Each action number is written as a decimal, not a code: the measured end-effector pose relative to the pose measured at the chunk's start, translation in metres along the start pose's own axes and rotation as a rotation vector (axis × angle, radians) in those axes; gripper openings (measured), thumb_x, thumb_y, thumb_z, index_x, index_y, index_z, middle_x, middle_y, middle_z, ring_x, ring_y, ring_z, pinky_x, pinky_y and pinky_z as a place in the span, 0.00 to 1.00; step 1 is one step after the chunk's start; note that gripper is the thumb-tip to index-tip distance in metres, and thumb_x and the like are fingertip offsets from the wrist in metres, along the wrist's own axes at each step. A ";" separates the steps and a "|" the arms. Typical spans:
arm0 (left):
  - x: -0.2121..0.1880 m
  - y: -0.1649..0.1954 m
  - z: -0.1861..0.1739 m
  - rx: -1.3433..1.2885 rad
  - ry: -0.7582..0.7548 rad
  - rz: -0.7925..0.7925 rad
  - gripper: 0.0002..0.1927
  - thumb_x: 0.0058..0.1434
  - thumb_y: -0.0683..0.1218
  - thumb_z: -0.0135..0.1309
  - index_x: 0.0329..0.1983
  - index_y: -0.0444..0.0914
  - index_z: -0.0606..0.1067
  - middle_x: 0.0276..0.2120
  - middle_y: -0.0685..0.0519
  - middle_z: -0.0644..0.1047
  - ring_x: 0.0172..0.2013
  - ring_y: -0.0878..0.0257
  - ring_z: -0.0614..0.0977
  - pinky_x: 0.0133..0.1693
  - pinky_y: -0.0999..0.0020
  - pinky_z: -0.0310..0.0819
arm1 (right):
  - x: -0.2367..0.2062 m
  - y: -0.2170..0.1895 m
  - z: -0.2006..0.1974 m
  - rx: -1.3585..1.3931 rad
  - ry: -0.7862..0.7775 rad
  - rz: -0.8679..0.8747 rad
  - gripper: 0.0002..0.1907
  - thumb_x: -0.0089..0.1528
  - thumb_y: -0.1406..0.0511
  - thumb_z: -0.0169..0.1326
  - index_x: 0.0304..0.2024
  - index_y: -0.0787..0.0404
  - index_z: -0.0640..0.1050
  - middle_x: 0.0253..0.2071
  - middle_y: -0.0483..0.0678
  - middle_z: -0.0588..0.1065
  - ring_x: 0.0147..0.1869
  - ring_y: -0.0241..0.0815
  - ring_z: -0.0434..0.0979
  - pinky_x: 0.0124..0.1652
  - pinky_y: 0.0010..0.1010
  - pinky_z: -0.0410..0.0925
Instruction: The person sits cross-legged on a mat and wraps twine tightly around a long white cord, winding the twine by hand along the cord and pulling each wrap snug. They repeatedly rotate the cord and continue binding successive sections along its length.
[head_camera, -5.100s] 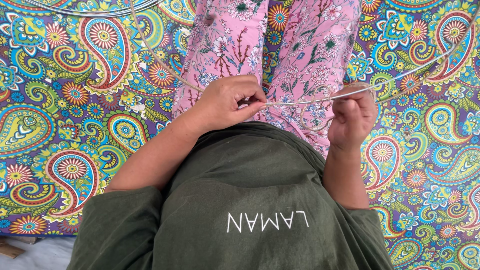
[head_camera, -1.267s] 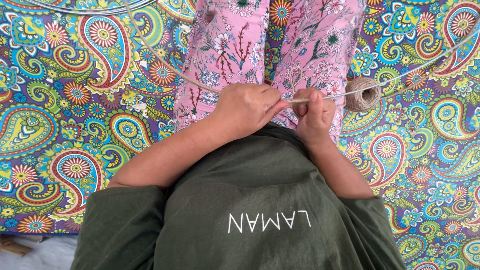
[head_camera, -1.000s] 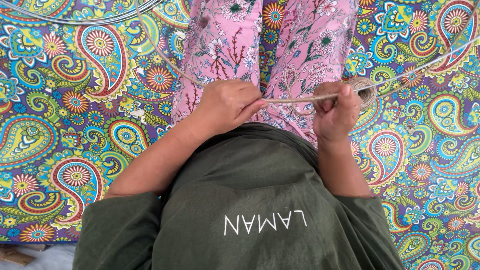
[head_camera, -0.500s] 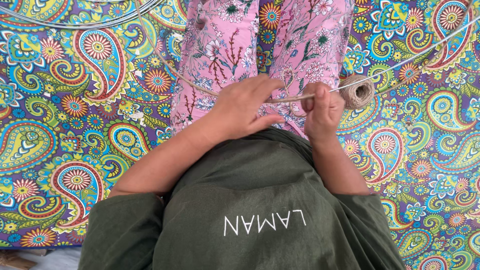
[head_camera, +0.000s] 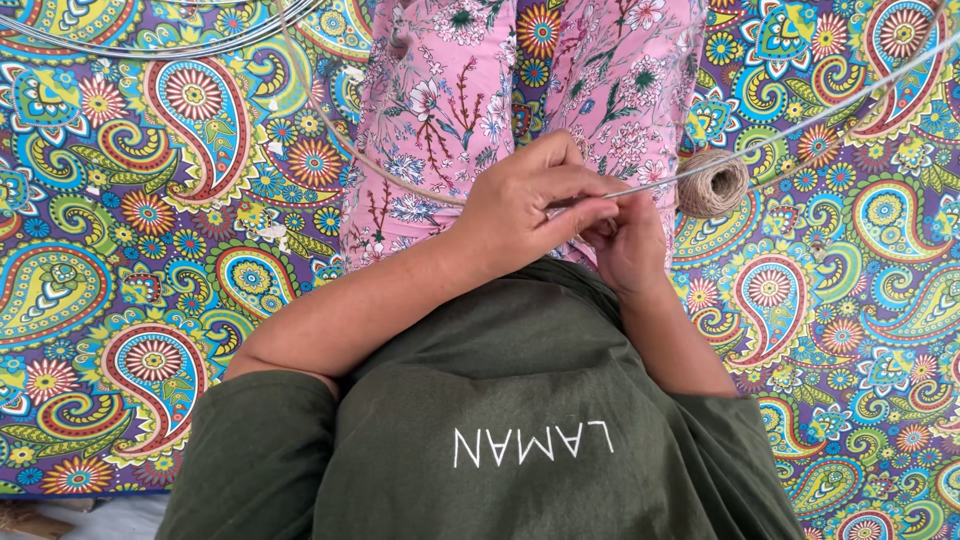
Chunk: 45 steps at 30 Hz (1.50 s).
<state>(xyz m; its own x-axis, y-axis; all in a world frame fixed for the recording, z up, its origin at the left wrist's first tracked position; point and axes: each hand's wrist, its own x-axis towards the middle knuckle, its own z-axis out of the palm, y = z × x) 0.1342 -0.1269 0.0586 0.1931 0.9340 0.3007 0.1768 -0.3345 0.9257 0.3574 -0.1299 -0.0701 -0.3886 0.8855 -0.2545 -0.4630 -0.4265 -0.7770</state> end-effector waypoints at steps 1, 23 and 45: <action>-0.002 0.001 -0.001 0.029 -0.001 0.006 0.12 0.64 0.46 0.64 0.50 0.42 0.81 0.35 0.53 0.72 0.34 0.63 0.78 0.36 0.69 0.73 | 0.003 -0.003 0.001 -0.072 -0.025 -0.011 0.32 0.76 0.44 0.37 0.55 0.66 0.75 0.37 0.45 0.70 0.35 0.32 0.62 0.35 0.25 0.56; -0.026 -0.018 -0.010 0.348 -0.078 0.118 0.04 0.68 0.43 0.59 0.42 0.39 0.77 0.36 0.53 0.74 0.33 0.57 0.81 0.33 0.63 0.75 | 0.056 -0.185 -0.060 0.517 -0.060 -0.187 0.30 0.86 0.51 0.31 0.29 0.53 0.61 0.19 0.34 0.48 0.23 0.25 0.39 0.23 0.16 0.41; -0.001 -0.044 -0.027 0.402 -0.019 0.002 0.04 0.69 0.43 0.56 0.39 0.37 0.76 0.34 0.49 0.77 0.33 0.50 0.81 0.32 0.60 0.74 | 0.117 -0.112 -0.017 -0.799 -0.086 -0.151 0.27 0.74 0.51 0.38 0.66 0.58 0.73 0.72 0.56 0.69 0.77 0.52 0.65 0.71 0.47 0.58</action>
<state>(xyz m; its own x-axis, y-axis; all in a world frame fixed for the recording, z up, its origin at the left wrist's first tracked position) 0.0997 -0.1097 0.0240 0.2106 0.9320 0.2949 0.5392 -0.3624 0.7602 0.3773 0.0240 -0.0228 -0.4425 0.8918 -0.0943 0.1797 -0.0149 -0.9836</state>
